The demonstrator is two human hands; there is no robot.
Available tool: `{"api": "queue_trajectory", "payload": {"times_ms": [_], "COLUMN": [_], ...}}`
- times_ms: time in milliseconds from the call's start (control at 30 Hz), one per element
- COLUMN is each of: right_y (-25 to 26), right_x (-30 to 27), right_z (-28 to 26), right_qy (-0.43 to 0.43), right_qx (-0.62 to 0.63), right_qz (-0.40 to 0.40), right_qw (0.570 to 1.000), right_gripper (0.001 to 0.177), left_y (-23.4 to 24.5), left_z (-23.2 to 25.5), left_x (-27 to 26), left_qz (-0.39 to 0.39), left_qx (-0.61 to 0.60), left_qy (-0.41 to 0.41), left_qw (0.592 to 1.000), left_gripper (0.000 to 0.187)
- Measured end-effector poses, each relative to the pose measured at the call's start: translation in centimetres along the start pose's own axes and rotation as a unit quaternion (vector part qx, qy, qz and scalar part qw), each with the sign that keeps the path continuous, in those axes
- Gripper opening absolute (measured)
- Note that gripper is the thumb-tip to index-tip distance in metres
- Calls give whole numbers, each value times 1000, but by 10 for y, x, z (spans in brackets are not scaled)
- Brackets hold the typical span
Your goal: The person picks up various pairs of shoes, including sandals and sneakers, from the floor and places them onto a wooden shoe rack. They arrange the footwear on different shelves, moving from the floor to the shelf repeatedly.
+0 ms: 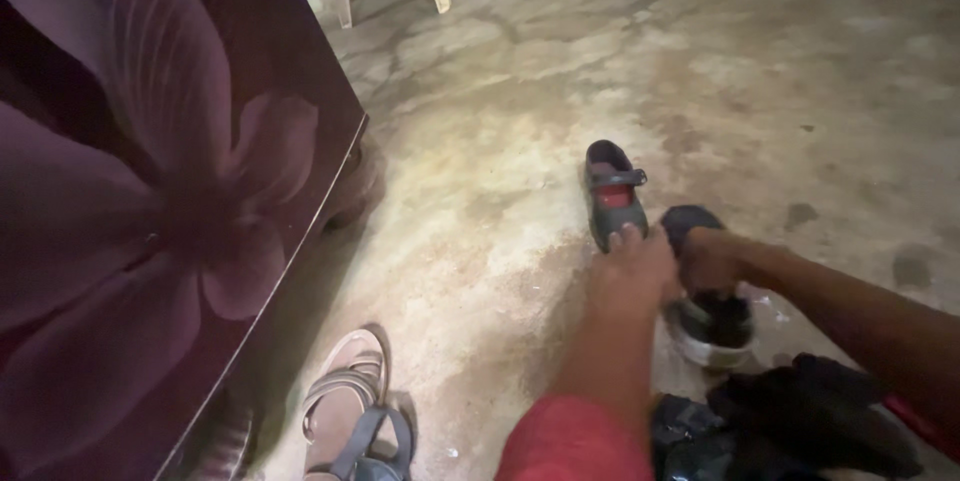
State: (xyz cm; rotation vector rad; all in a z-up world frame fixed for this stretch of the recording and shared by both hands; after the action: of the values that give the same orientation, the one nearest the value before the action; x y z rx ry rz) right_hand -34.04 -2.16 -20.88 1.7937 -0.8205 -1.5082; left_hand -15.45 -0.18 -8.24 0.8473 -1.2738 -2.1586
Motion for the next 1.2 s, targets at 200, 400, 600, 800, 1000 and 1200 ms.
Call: {"api": "queue_trajectory", "payload": {"times_ms": [200, 400, 600, 800, 1000, 1200], "right_y": [71, 81, 5, -134, -113, 31], "right_x": [-67, -135, -221, -274, -173, -100], "right_z": [-78, 13, 168, 204, 127, 8], "right_qy": [-18, -158, -354, -399, -224, -25], "right_qx": [410, 381, 292, 316, 484, 525], "right_qz": [60, 134, 63, -81, -125, -75], "right_qw": [910, 901, 886, 857, 837, 847], "right_gripper": [15, 23, 31, 41, 52, 65], "left_y": [8, 7, -3, -29, -82, -63], "left_z": [-37, -54, -47, -30, -25, -41], "left_x": [-26, -40, -22, 12, 37, 41], "left_qz": [-36, -50, -43, -43, -78, -69], "left_qx": [24, 40, 11, 0, 64, 49], "left_qy": [11, -42, -94, -140, -135, -143], "left_qw": [999, 997, 995, 989, 986, 986], "left_gripper": [85, 65, 74, 90, 68, 60]}}
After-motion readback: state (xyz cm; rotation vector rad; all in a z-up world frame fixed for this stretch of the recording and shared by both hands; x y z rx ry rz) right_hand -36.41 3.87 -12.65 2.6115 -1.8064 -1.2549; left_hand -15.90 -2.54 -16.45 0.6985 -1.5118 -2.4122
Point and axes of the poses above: each hand's wrist, its own x-axis towards the middle knuckle, its own y-axis out of the back of the hand, z = x × y, the point moved 4 cm from there along x, towards the middle knuckle, and after that the axes turned 7 degrees about -z, right-handed, at the moved point
